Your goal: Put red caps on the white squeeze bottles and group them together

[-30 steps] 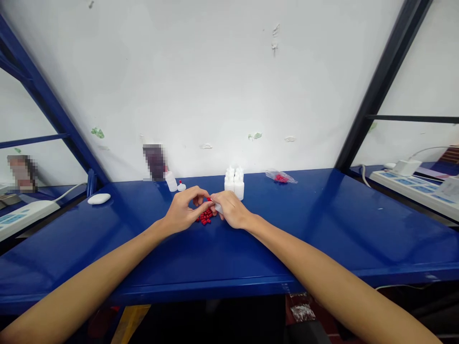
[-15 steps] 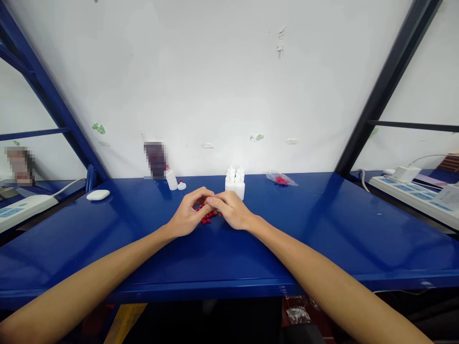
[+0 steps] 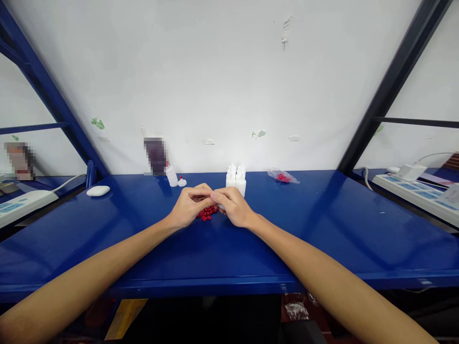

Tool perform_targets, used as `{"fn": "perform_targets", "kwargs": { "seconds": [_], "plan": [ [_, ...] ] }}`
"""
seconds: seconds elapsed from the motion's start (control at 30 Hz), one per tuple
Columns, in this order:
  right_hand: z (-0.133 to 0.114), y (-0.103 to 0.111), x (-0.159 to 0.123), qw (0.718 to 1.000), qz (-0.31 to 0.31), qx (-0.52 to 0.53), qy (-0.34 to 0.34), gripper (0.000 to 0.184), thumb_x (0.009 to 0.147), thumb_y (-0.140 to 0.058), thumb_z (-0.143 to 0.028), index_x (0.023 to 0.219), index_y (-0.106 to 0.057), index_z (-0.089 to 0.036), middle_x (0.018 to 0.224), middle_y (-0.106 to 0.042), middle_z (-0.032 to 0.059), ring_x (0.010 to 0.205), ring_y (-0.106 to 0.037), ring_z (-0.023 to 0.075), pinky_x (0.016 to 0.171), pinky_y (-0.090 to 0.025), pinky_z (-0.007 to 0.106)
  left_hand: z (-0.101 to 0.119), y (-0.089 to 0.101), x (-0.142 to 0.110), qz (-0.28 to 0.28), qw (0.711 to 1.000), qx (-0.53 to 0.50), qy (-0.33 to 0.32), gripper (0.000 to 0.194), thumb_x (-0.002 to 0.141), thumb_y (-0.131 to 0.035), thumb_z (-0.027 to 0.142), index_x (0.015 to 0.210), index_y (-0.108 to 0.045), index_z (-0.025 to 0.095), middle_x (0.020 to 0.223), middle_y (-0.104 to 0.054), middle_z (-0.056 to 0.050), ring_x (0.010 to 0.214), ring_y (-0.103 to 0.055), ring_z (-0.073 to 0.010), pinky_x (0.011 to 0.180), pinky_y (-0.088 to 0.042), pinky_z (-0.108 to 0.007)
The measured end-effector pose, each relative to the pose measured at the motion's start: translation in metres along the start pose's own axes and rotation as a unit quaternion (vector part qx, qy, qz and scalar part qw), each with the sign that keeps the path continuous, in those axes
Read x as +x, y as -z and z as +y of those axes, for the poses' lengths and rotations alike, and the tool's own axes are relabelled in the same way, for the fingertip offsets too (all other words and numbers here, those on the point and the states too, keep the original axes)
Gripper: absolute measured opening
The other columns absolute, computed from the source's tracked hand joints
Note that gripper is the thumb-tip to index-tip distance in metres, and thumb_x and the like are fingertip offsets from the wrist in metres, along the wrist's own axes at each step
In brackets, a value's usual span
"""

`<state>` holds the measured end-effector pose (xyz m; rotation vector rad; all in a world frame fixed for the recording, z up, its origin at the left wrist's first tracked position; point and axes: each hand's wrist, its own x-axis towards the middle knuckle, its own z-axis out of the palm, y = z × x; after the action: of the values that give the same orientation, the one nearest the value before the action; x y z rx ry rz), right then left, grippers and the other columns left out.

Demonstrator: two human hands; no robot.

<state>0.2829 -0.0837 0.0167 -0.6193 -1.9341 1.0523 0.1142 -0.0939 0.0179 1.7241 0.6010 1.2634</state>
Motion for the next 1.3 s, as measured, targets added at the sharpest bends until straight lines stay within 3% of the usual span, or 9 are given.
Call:
{"fn": "perform_targets", "kwargs": {
  "seconds": [0.17,0.37,0.63,0.8,0.87,1.0,1.1,1.2,1.3],
  "plan": [
    [0.0,0.0,0.0,1.0,0.005,-0.024,0.009,0.039,0.092,-0.046,-0.042,0.061,-0.047,-0.018,0.051,-0.046,-0.0035,0.048,-0.041,0.0097,0.05,-0.033,0.025,-0.005,0.006,0.001,-0.006,0.998,0.067,0.004,0.03,0.078,-0.074,0.046,0.082,-0.078,0.017,0.082,-0.056,-0.003,0.071,-0.056,-0.0115,0.063,-0.047,-0.026],
    [-0.006,0.001,-0.003,1.0,-0.006,0.008,0.005,0.012,0.092,-0.046,-0.032,0.095,-0.047,-0.021,0.052,-0.042,-0.009,0.045,-0.039,0.0097,0.047,-0.03,0.022,-0.008,0.006,0.0,-0.018,0.996,0.09,-0.003,0.034,0.079,-0.072,0.049,0.091,-0.078,0.018,0.081,-0.052,-0.002,0.075,-0.051,-0.0129,0.067,-0.045,-0.027],
    [-0.004,0.0,-0.005,0.999,-0.019,0.04,-0.001,0.011,0.095,-0.042,-0.033,0.097,-0.044,-0.023,0.06,-0.045,-0.0073,0.046,-0.042,0.0097,0.043,-0.032,0.022,0.0,0.002,-0.003,-0.03,0.984,0.173,-0.03,0.032,0.086,-0.065,0.045,0.097,-0.073,0.016,0.076,-0.048,0.0,0.064,-0.044,-0.0098,0.057,-0.039,-0.024],
    [0.003,-0.005,-0.005,0.999,0.014,0.029,0.015,0.02,0.096,-0.042,-0.041,0.102,-0.044,-0.023,0.059,-0.048,-0.0072,0.045,-0.043,0.0104,0.043,-0.034,0.022,-0.002,-0.002,-0.005,-0.05,0.986,0.157,-0.025,0.034,0.089,-0.061,0.045,0.102,-0.07,0.016,0.085,-0.061,-0.005,0.067,-0.055,-0.013,0.061,-0.044,-0.026],
    [0.003,-0.007,-0.004,0.999,0.042,0.007,0.001,0.027,0.097,-0.039,-0.047,0.109,-0.043,-0.023,0.058,-0.049,-0.0078,0.043,-0.044,0.0108,0.043,-0.035,0.023,-0.003,0.0,0.0,-0.024,0.987,0.156,-0.018,0.035,0.089,-0.06,0.046,0.102,-0.069,0.015,0.084,-0.064,-0.005,0.068,-0.057,-0.0138,0.061,-0.046,-0.027],
    [0.002,-0.007,0.0,0.995,0.072,-0.064,-0.025,0.033,0.098,-0.036,-0.05,0.116,-0.044,-0.023,0.052,-0.045,-0.01,0.042,-0.044,0.0113,0.047,-0.037,0.023,-0.007,0.033,0.016,0.14,0.976,0.164,-0.039,0.034,0.084,-0.065,0.043,0.098,-0.068,0.013,0.081,-0.067,-0.005,0.071,-0.059,-0.0138,0.066,-0.047,-0.025],
    [0.002,-0.006,0.002,0.991,0.064,-0.117,-0.011,0.03,0.096,-0.043,-0.048,0.105,-0.052,-0.021,0.051,-0.043,-0.0095,0.044,-0.04,0.0102,0.05,-0.033,0.024,-0.011,0.074,0.025,0.278,0.934,0.223,-0.022,0.037,0.081,-0.064,0.044,0.1,-0.07,0.012,0.078,-0.068,-0.005,0.066,-0.059,-0.0135,0.06,-0.045,-0.023],
    [0.001,-0.008,0.002,0.983,0.063,-0.174,-0.002,0.024,0.086,-0.06,-0.044,0.089,-0.058,-0.02,0.053,-0.048,-0.0075,0.049,-0.041,0.0099,0.054,-0.034,0.025,-0.018,0.109,0.027,0.294,0.898,0.326,0.033,0.04,0.082,-0.061,0.043,0.104,-0.072,0.011,0.062,-0.064,-0.002,0.058,-0.057,-0.013,0.059,-0.043,-0.023],
    [-0.002,-0.008,0.0,0.977,0.091,-0.19,0.026,0.02,0.075,-0.069,-0.037,0.079,-0.06,-0.019,0.053,-0.048,-0.0068,0.051,-0.043,0.0104,0.057,-0.035,0.026,-0.027,0.126,0.028,0.271,0.877,0.391,0.063,0.041,0.084,-0.058,0.043,0.107,-0.073,0.012,0.056,-0.063,0.0,0.054,-0.057,-0.0128,0.062,-0.043,-0.023]
  ]
}}
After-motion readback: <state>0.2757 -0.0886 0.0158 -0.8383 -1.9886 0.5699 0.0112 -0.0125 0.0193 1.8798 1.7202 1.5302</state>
